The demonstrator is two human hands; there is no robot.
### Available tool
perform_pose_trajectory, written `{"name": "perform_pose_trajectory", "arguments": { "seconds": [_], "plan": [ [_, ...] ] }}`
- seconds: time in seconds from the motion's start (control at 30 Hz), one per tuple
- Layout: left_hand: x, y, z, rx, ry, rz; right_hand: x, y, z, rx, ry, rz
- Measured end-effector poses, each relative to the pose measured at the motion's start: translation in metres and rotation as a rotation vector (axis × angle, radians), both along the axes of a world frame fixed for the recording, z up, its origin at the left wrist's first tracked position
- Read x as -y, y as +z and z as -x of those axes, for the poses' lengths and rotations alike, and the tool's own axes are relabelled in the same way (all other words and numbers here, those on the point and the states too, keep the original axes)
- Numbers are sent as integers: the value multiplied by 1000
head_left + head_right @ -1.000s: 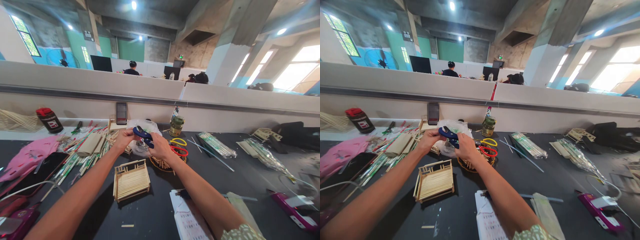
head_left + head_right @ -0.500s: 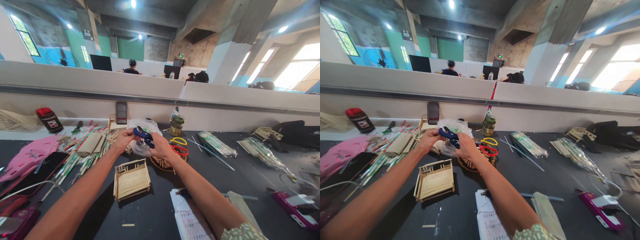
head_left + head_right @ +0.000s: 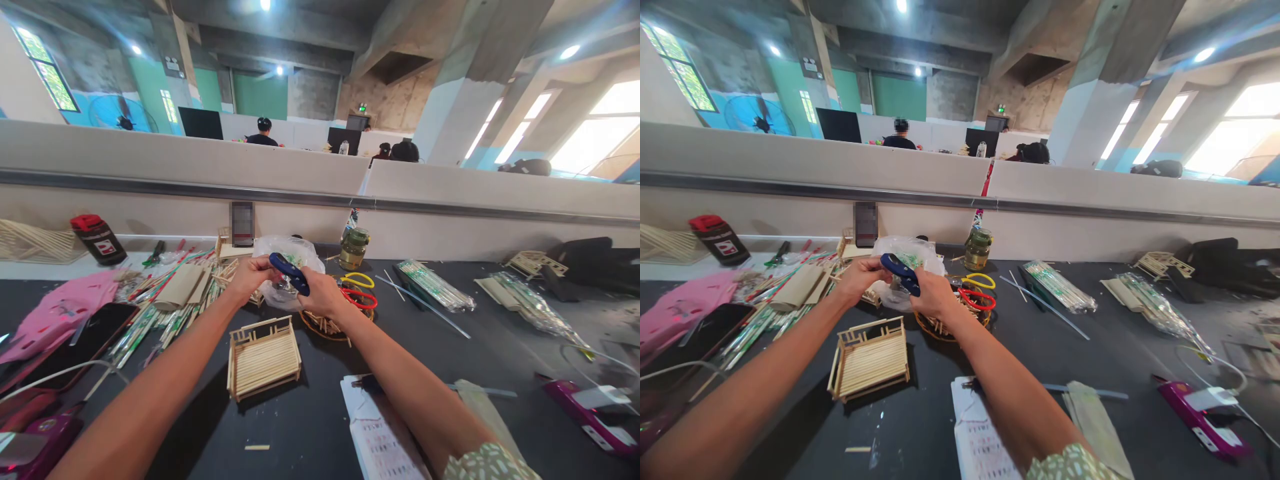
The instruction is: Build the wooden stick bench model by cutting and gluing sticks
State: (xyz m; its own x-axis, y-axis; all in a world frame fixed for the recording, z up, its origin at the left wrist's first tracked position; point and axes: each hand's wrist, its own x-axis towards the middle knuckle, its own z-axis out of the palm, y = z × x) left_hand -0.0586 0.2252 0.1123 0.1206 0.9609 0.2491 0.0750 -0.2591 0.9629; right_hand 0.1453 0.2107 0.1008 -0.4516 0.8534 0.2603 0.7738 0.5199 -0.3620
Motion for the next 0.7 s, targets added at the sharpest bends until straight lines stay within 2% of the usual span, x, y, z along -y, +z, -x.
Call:
{"name": "perform_pose_trajectory", "arguments": {
  "seconds": [0.17,0.3,0.43,0.53,0.63,0.7],
  "plan": [
    [-10,-16,3,-31,33,77,-10,-2,1,78,-12,65],
    [-15,-22,2,-45,17,120,-17,-8,4,22,2,90],
    [-18,-19,3,38,28,206,-22,-8,6,-72,-28,133],
    [-18,-14,7,92,44,240,-25,0,2,-141,-114,226],
    [-14,-10,10,132,53,241,-26,13,-6,-115,-206,281],
    [-10,-7,11,135,54,231,-23,20,-12,-49,-243,230]
  ]
}}
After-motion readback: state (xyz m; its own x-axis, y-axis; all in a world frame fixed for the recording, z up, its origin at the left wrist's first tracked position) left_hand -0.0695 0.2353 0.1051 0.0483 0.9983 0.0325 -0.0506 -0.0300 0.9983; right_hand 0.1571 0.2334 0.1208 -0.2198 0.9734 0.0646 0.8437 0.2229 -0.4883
